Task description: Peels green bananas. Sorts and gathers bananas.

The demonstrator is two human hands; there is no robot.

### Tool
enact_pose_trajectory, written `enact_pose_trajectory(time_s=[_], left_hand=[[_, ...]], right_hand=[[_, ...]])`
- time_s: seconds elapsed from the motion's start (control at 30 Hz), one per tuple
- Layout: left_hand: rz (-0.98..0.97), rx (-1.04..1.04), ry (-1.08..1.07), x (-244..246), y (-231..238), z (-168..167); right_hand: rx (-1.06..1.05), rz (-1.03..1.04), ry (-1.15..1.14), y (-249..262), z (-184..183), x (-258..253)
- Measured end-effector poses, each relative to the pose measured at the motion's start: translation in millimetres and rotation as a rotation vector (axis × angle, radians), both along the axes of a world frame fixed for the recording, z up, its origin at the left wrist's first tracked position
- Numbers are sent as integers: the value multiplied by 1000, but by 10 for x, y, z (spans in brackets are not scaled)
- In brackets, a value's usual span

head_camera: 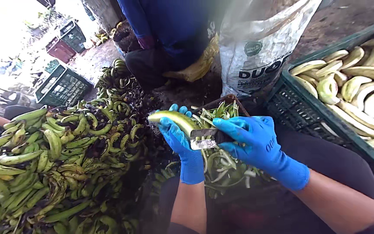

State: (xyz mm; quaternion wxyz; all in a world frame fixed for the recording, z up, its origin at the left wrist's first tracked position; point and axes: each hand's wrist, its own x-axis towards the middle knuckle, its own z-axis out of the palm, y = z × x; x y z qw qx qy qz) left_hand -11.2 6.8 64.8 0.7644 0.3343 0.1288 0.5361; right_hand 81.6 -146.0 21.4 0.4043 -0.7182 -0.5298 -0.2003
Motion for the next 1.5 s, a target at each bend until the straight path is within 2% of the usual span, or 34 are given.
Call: enact_pose_trajectory(time_s=[0.07,0.17,0.3,0.37,0.43,0.47,0.53,0.6,0.67,0.73,0.8,0.9,0.97,1.07,1.13,1.17,1.23,1.3,1.33,1.4,1.5], left_hand=[[-24,-7,-28,27,-104,-6],[-350,142,256,-110,-136,-56],[-790,377,615,-403,142,-47],[-928,357,575,-388,164,-127],[-783,261,487,-278,158,-161],[-657,186,430,-211,140,-146],[-415,-50,166,-82,88,-78],[-319,-336,-227,1,70,8],[-326,-398,-389,17,36,26],[-408,-187,-258,-4,10,-20],[-495,41,-18,-77,15,-34],[-415,176,301,-228,-24,5],[-404,302,499,-325,-105,5],[-550,497,582,-434,-97,-80],[-536,419,537,-404,-16,-88],[-507,297,476,-372,52,-83],[-497,-50,214,-345,207,-80],[-662,-328,-92,-356,340,-88],[-706,-366,-154,-370,328,-99],[-696,-255,-97,-358,204,-143],[-473,-71,195,-258,-66,-97]], right_hand=[[22,32,-4,22,20,80],[41,65,1,141,87,365],[-56,47,42,120,124,679],[-159,-90,203,134,126,869],[-138,-166,286,160,146,811],[-87,-146,250,166,135,662],[16,-65,123,148,56,269],[76,-32,25,120,-31,-26],[83,-1,1,132,-45,-62],[58,49,46,189,51,77],[62,81,59,212,89,220],[86,89,-30,183,26,272],[60,119,3,207,72,342],[-199,78,215,286,180,608],[-357,-27,299,306,203,707],[-317,-55,268,308,182,662],[-91,35,107,290,78,403],[47,160,-83,272,-5,147],[67,192,-132,271,-18,71],[54,217,-60,290,28,21],[-33,207,334,400,121,156]])
